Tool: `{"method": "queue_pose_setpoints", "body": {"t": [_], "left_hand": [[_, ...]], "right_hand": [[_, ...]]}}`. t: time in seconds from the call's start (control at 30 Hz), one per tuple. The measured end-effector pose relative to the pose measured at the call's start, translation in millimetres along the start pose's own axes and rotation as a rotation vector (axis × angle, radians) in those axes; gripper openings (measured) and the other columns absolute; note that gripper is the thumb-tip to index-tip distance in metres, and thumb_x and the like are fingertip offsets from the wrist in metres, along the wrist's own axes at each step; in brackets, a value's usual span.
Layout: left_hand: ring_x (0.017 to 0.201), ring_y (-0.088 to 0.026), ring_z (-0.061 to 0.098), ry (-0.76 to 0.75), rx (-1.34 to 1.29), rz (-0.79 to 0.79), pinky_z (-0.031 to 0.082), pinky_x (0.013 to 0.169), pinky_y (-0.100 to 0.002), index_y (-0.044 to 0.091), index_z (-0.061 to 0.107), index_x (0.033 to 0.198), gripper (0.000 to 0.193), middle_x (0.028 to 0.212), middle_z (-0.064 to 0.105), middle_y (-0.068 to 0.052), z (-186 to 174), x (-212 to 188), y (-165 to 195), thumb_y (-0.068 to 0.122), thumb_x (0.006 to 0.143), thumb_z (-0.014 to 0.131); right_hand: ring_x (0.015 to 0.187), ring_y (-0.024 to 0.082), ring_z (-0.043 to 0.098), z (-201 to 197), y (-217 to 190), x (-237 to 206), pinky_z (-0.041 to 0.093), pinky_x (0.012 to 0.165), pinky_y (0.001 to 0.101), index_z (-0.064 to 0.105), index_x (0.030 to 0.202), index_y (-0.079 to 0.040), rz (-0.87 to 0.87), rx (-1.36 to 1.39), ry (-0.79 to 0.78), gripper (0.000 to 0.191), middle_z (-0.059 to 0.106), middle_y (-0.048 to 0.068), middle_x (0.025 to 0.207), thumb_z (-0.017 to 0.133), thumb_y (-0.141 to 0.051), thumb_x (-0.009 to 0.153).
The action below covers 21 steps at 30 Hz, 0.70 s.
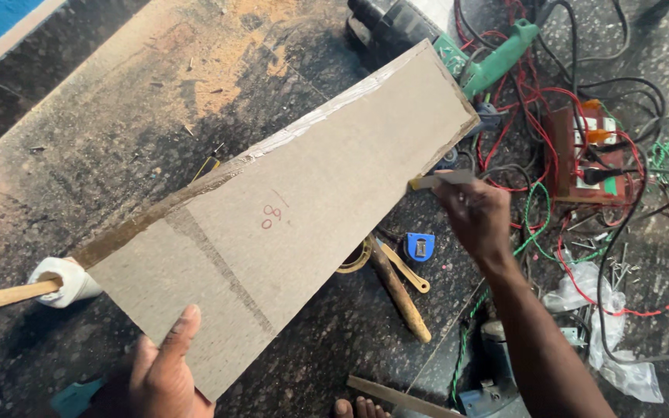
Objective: The person opens a paint can, then uses a brush to apply a brown finish to the edges and surface of a rectangular wooden board. The person also paints a larger wooden panel leaning against a blue wall.
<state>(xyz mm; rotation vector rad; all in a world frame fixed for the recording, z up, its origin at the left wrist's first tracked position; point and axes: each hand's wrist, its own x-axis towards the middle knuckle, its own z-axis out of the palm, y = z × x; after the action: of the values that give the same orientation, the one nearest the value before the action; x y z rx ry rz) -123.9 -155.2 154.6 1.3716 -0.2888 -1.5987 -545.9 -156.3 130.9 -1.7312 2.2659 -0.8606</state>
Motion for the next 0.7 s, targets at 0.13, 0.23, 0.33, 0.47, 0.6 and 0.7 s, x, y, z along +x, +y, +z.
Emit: {"method": "queue_pose_setpoints", "body": {"t": [0.13,0.23,0.33,0.47,0.6,0.7], "left_hand": [[0.126,-0.031,0.059,-0.022,0.023,-0.022,0.046,0.105,-0.05,-0.001,0.047,0.147,0.066,0.137,0.059,-0.02,1,0,-2,0.014,0.085,0.063],[0.127,-0.031,0.058,0.007,0.04,-0.027,0.046,0.105,-0.051,0.001,0.046,0.148,0.068,0.138,0.059,-0.02,4,0,-2,0.015,0.083,0.062],[0.129,-0.031,0.058,0.065,0.073,-0.1,0.047,0.104,-0.053,0.001,0.046,0.146,0.067,0.137,0.059,-0.02,5,-1,0,0.017,0.083,0.063],[0.129,-0.031,0.058,0.069,0.081,-0.129,0.047,0.103,-0.053,0.0,0.047,0.145,0.066,0.136,0.059,-0.02,6,-5,1,0.019,0.084,0.064],[0.127,-0.03,0.058,0.05,0.054,-0.076,0.046,0.104,-0.051,-0.001,0.049,0.144,0.065,0.136,0.06,-0.018,6,-11,-3,0.019,0.084,0.065],[0.128,-0.029,0.057,0.022,-0.028,0.012,0.045,0.106,-0.048,-0.002,0.05,0.144,0.065,0.138,0.06,-0.017,7,-13,-9,0.016,0.084,0.065]], "right_hand": [[0.073,0.016,0.07,-7,19,26,0.056,0.062,0.0289,0.078,0.109,-0.004,0.128,0.109,0.025,0.015,0.077,0.01,0.09,0.068,-0.012,0.102],[0.066,0.017,0.071,0,20,35,0.057,0.055,0.0314,0.079,0.103,-0.006,0.145,-0.233,-0.141,0.018,0.078,0.01,0.088,0.065,-0.018,0.104],[0.067,0.013,0.073,11,0,16,0.059,0.051,0.0275,0.08,0.105,-0.008,-0.041,-0.093,-0.186,0.018,0.079,0.01,0.094,0.064,-0.013,0.102],[0.08,0.013,0.074,2,-31,-17,0.061,0.065,0.0281,0.077,0.109,-0.005,-0.215,0.286,-0.178,0.014,0.079,0.01,0.096,0.067,-0.012,0.101],[0.081,0.015,0.07,-25,-32,-17,0.057,0.071,0.0306,0.077,0.113,-0.006,0.163,0.561,0.062,0.016,0.078,0.01,0.099,0.065,-0.013,0.106],[0.071,0.02,0.066,-14,-24,-24,0.05,0.058,0.0334,0.078,0.11,-0.005,0.114,0.117,0.141,0.016,0.078,0.01,0.092,0.065,-0.013,0.105]]}}
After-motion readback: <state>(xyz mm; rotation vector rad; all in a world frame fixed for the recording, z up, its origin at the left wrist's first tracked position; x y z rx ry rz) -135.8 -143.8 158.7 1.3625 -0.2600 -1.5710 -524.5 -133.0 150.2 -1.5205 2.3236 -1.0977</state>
